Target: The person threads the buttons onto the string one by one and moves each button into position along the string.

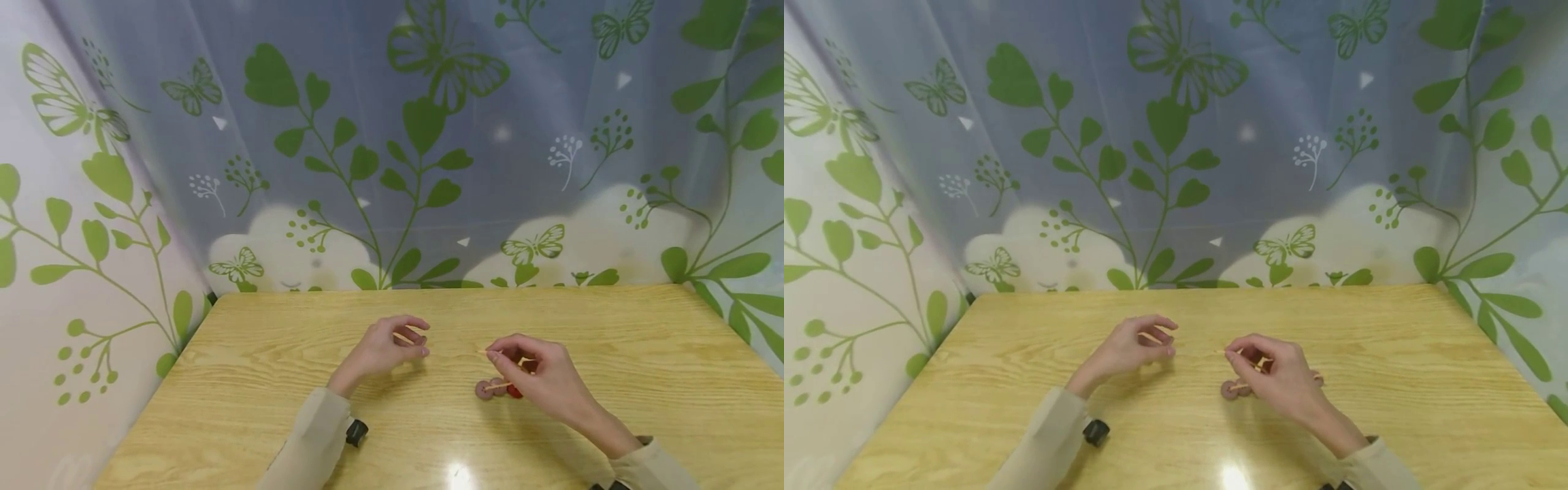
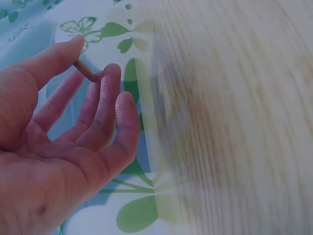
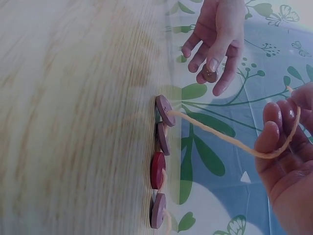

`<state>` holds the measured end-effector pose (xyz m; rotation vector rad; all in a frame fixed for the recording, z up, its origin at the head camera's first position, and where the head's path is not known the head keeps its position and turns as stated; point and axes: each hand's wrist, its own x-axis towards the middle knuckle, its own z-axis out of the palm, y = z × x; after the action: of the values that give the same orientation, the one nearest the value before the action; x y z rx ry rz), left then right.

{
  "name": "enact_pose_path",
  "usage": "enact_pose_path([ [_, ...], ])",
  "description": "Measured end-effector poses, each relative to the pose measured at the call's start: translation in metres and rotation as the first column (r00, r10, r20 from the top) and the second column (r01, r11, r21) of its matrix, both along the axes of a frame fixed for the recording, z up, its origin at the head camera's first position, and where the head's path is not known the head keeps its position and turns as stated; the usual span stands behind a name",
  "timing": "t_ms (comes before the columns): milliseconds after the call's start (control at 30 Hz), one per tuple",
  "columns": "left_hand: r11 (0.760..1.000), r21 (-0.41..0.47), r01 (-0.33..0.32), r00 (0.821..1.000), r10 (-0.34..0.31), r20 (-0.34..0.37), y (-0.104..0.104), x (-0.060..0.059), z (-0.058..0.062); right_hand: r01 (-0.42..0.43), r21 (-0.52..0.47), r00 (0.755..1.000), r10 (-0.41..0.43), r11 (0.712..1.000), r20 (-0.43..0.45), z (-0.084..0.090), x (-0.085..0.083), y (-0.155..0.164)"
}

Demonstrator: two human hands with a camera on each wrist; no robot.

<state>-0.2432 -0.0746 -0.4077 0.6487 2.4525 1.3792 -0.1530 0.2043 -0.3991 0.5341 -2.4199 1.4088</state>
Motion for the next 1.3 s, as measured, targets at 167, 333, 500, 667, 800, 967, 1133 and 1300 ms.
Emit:
enact_pose_path([
  [167, 1.000, -0.013, -0.002, 1.000, 0.002, -0.001, -0.001, 0.002, -0.001, -0.005, 0.002, 1.000, 0.005, 1.000, -0.003, 0.000, 0.000, 0.001],
  [333, 1.000, 0.002, 0.000, 1.000, 0.000, 0.028, -0.002, 0.003, -0.001, -0.004, 0.005, 1.000, 0.004, 1.000, -0.001, -0.001, 0.000, 0.001],
  [500, 1.000, 0.029, -0.004, 0.999, 0.002, 0.047, -0.003, 0.006, 0.002, -0.011, 0.004, 1.000, 0.011, 1.000, 0.010, 0.000, 0.000, 0.001],
  [667, 0.995, 0.100, -0.007, 0.996, -0.002, 0.089, -0.005, 0.010, 0.001, -0.009, 0.005, 1.000, 0.009, 1.000, 0.013, 0.001, 0.000, 0.000],
  [800, 0.988, 0.155, 0.004, 0.992, -0.023, 0.120, -0.006, 0.011, 0.000, -0.008, 0.005, 1.000, 0.008, 1.000, 0.019, 0.002, 0.000, 0.000],
  [967, 0.985, 0.172, -0.001, 0.993, -0.019, 0.115, -0.007, 0.013, -0.002, -0.006, 0.011, 1.000, 0.006, 1.000, 0.015, 0.001, 0.000, -0.001],
  [1133, 0.984, 0.177, -0.034, 0.995, 0.017, 0.098, -0.008, 0.014, -0.004, -0.006, 0.010, 1.000, 0.006, 1.000, 0.016, 0.001, 0.000, -0.001],
  [1300, 0.978, 0.202, -0.045, 0.992, 0.020, 0.124, -0.010, 0.016, -0.002, -0.002, 0.013, 1.000, 0.002, 1.000, 0.012, 0.002, 0.000, -0.003],
])
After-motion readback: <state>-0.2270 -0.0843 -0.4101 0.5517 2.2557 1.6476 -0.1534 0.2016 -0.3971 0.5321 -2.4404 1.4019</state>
